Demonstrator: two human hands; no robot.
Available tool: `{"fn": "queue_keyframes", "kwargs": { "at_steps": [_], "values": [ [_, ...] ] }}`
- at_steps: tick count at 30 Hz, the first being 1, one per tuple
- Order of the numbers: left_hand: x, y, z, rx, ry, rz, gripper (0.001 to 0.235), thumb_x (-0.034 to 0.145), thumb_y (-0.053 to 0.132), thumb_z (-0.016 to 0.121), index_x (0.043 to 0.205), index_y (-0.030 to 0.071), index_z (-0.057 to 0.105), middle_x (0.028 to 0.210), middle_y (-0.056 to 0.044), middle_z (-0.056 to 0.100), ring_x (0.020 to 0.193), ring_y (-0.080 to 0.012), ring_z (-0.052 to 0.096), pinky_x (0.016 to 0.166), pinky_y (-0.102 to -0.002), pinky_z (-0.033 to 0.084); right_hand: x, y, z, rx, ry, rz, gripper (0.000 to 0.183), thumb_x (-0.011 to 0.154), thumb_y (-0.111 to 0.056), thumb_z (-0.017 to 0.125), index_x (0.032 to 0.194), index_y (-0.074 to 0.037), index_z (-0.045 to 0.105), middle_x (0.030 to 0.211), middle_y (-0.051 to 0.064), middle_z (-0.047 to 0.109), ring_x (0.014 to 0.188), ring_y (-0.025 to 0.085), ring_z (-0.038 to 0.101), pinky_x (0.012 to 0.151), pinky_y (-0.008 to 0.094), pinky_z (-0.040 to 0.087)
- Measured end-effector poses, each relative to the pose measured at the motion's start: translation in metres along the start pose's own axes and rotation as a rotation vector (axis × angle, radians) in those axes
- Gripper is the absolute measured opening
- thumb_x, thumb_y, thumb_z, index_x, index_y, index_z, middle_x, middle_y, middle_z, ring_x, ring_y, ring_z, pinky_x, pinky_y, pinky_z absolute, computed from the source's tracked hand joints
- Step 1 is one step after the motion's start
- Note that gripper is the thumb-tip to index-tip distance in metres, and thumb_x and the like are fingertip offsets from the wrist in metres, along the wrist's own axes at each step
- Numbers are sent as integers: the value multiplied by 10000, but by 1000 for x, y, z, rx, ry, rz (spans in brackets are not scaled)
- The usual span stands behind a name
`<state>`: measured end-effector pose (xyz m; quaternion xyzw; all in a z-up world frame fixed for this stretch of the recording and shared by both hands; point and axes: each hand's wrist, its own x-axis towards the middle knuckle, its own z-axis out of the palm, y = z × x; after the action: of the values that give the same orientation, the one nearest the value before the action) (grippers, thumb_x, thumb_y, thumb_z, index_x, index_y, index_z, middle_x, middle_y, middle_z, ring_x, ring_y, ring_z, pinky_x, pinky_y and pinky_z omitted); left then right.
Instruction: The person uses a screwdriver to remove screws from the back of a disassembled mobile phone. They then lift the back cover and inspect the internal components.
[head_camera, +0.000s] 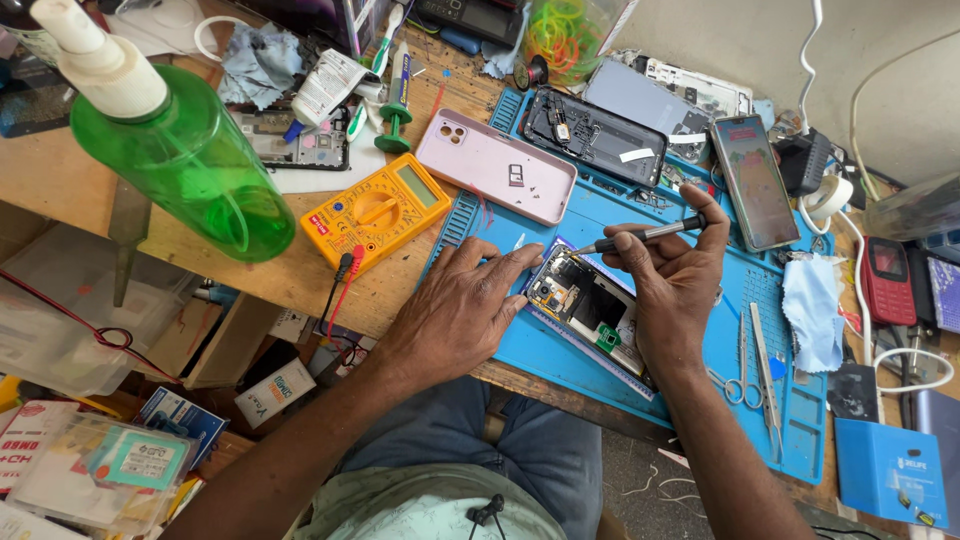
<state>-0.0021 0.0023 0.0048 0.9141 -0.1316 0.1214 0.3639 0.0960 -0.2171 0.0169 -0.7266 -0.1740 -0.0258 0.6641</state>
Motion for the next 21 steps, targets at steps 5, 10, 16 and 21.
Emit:
{"fn": "queue_keyframes", "kwargs": {
  "at_steps": [5,10,16,21],
  "values": [
    [4,-1,-1,-15,26,14,543,950,184,634,1454,33,500,1187,-150,721,1098,-316,586,975,-472,459,-2,3,0,-32,-23,-75,676,1028,8,704,1532,-61,258,1104,202,739,1034,244,759,893,335,661],
    [36,-8,-1,26,62,54,252,944,188,653,1143,35,677,994,-149,726,965,-336,658,851,-480,530,-1,5,-9,23,42,-110,668,1056,3,700,1545,-65,252,1135,203,748,1037,238,768,891,343,676],
    [64,-9,15,109,23,41,241,888,265,723,911,27,696,858,-181,717,891,-385,678,775,-520,539,-5,8,-25,81,90,-156,651,1104,27,720,1542,-55,246,1122,223,749,1018,238,771,899,333,663],
    [63,-8,23,197,31,27,185,909,224,700,901,39,708,867,-183,718,896,-370,694,792,-503,563,-4,8,-32,82,78,-176,659,1128,44,712,1560,-54,224,1141,230,751,1033,243,778,888,319,668]
  ]
}}
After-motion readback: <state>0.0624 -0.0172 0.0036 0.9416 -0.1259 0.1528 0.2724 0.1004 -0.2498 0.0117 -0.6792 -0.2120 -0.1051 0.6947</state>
